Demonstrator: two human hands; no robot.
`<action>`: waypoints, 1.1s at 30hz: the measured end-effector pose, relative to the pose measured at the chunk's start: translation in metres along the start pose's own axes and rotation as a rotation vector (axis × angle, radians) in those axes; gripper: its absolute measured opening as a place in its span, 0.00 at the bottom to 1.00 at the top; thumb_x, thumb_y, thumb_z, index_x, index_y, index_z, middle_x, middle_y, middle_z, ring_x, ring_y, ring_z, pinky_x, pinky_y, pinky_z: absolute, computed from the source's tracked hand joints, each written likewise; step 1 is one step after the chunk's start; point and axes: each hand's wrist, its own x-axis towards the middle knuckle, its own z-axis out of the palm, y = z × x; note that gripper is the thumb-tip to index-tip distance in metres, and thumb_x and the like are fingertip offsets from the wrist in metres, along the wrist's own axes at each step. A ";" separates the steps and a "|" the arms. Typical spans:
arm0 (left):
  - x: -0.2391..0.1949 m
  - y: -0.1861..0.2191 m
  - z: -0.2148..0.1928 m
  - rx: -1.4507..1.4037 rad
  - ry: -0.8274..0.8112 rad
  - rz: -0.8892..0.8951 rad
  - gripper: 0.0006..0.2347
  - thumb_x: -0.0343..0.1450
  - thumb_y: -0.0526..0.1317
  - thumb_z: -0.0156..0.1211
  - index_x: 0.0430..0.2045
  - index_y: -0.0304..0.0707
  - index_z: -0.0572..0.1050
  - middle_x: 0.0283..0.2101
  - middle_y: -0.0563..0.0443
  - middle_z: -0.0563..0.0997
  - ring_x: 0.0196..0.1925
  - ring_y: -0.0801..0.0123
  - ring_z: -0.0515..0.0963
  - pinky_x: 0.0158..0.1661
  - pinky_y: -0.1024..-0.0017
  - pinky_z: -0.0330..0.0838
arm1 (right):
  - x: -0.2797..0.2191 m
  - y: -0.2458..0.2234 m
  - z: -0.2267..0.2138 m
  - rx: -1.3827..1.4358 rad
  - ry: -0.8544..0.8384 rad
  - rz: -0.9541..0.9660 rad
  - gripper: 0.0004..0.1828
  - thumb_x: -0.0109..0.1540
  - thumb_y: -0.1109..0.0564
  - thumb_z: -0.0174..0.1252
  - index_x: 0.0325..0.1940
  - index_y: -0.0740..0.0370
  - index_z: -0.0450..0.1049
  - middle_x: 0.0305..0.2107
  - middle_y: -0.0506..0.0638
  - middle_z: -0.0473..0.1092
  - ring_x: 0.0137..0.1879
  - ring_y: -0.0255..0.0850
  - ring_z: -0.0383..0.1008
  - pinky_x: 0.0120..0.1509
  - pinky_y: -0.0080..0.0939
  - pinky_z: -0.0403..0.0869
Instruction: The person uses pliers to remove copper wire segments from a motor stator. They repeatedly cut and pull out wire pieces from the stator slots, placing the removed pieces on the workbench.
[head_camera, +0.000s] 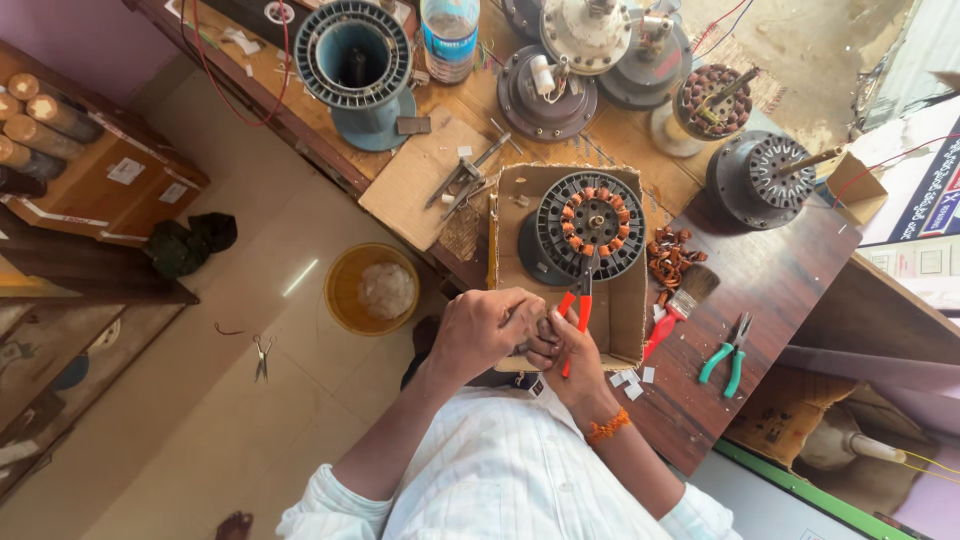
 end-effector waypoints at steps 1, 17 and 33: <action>0.000 -0.004 0.000 0.023 -0.019 -0.050 0.12 0.73 0.48 0.57 0.31 0.39 0.81 0.27 0.44 0.83 0.31 0.51 0.84 0.32 0.61 0.76 | -0.001 -0.003 -0.001 -0.003 -0.018 0.030 0.04 0.69 0.54 0.53 0.44 0.53 0.65 0.25 0.40 0.58 0.27 0.29 0.56 0.29 0.31 0.59; 0.037 -0.151 0.177 -0.824 -0.579 -0.421 0.20 0.78 0.55 0.51 0.43 0.33 0.77 0.39 0.54 0.81 0.41 0.73 0.78 0.43 0.74 0.72 | 0.008 -0.021 -0.032 -1.054 0.416 -0.731 0.09 0.72 0.53 0.51 0.50 0.62 0.70 0.22 0.44 0.65 0.24 0.28 0.64 0.25 0.30 0.63; 0.019 -0.062 0.208 -0.951 -0.160 -0.327 0.22 0.84 0.56 0.39 0.26 0.40 0.65 0.20 0.61 0.63 0.20 0.77 0.62 0.20 0.74 0.60 | -0.043 -0.060 0.007 -1.043 0.413 -0.768 0.17 0.73 0.55 0.49 0.61 0.67 0.72 0.27 0.42 0.67 0.28 0.27 0.64 0.29 0.31 0.66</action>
